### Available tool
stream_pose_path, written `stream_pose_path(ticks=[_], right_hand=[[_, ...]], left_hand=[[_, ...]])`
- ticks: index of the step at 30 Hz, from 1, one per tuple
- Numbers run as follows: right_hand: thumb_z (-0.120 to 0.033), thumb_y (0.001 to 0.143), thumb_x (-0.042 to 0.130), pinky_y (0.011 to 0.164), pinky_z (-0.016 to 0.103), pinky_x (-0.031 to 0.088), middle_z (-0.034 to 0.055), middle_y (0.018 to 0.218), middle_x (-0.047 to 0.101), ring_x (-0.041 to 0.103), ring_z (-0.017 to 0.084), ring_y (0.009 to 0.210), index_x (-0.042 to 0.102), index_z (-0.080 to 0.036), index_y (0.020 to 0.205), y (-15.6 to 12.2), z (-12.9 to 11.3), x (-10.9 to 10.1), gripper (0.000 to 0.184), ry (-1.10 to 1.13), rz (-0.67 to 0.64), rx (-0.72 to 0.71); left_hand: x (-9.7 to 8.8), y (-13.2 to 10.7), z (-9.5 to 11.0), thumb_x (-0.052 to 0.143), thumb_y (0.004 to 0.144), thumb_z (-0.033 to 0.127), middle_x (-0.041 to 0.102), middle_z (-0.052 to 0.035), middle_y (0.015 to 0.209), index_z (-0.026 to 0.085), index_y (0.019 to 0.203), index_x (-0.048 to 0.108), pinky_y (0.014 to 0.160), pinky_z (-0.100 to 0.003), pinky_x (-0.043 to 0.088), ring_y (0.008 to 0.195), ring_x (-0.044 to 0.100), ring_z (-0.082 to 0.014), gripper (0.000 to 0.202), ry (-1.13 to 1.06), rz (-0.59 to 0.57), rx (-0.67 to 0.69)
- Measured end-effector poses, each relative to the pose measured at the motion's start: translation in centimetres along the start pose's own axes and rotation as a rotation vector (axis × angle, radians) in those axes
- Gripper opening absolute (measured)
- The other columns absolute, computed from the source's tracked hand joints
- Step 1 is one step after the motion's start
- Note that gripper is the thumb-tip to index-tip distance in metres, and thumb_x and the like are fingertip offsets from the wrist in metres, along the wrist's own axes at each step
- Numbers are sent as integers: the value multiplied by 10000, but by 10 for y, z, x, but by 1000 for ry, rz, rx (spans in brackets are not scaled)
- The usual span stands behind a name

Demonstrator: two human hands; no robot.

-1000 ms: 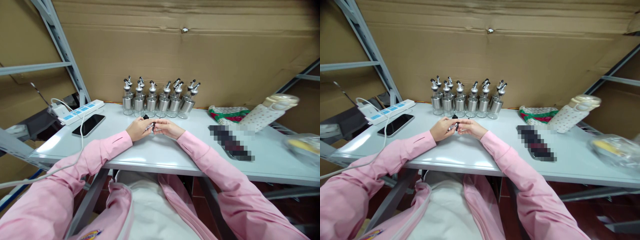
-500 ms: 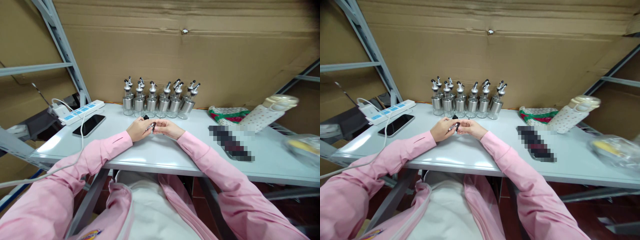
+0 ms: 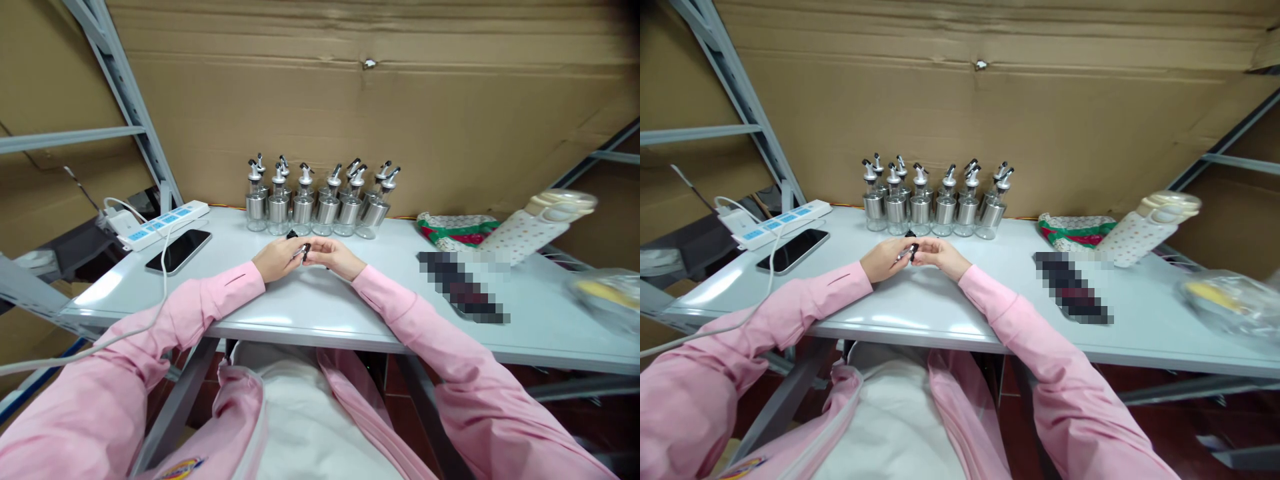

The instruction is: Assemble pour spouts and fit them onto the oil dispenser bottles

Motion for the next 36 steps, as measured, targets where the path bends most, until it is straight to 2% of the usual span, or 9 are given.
stream_pose_path(ticks=[15, 24, 30, 36], right_hand=[[-307, 599, 755, 700, 245, 496, -29, 684, 618, 582, 77, 615, 603, -158, 787, -1, -5, 3, 284, -87, 1, -124], [-291, 604, 753, 754, 279, 504, -10, 750, 651, 618, 102, 691, 597, -154, 791, 1, -2, 1, 280, -65, -15, -89], [-298, 582, 767, 718, 247, 512, -19, 723, 658, 632, 92, 656, 605, -153, 799, 0, -1, 1, 307, -45, -3, -32], [-264, 592, 763, 704, 238, 508, -24, 703, 658, 634, 90, 654, 614, -151, 814, -1, -4, 2, 291, -78, -25, -43]], left_hand=[[-1, 0, 2, 337, 852, 177, 596, -90, 1011, 128, 1141, 418, 752, -250, 461, 881, 595, -151, 304, -128, 14, -2], [7, -2, -1, 372, 831, 176, 589, -94, 1003, 115, 1187, 363, 735, -259, 461, 847, 596, -157, 361, -147, -40, -51], [4, -1, 0, 346, 843, 175, 580, -95, 976, 117, 1163, 400, 720, -267, 458, 803, 584, -159, 329, -80, -19, -6], [1, -2, 2, 333, 857, 189, 563, -74, 891, 135, 1141, 432, 671, -255, 449, 741, 569, -154, 305, 7, -34, 21]])
Point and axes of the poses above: each hand's wrist, its own y-axis towards the middle knuckle, its own x-axis out of the palm, z = x × y, the point moved 4 cm from there along y, towards the middle knuckle
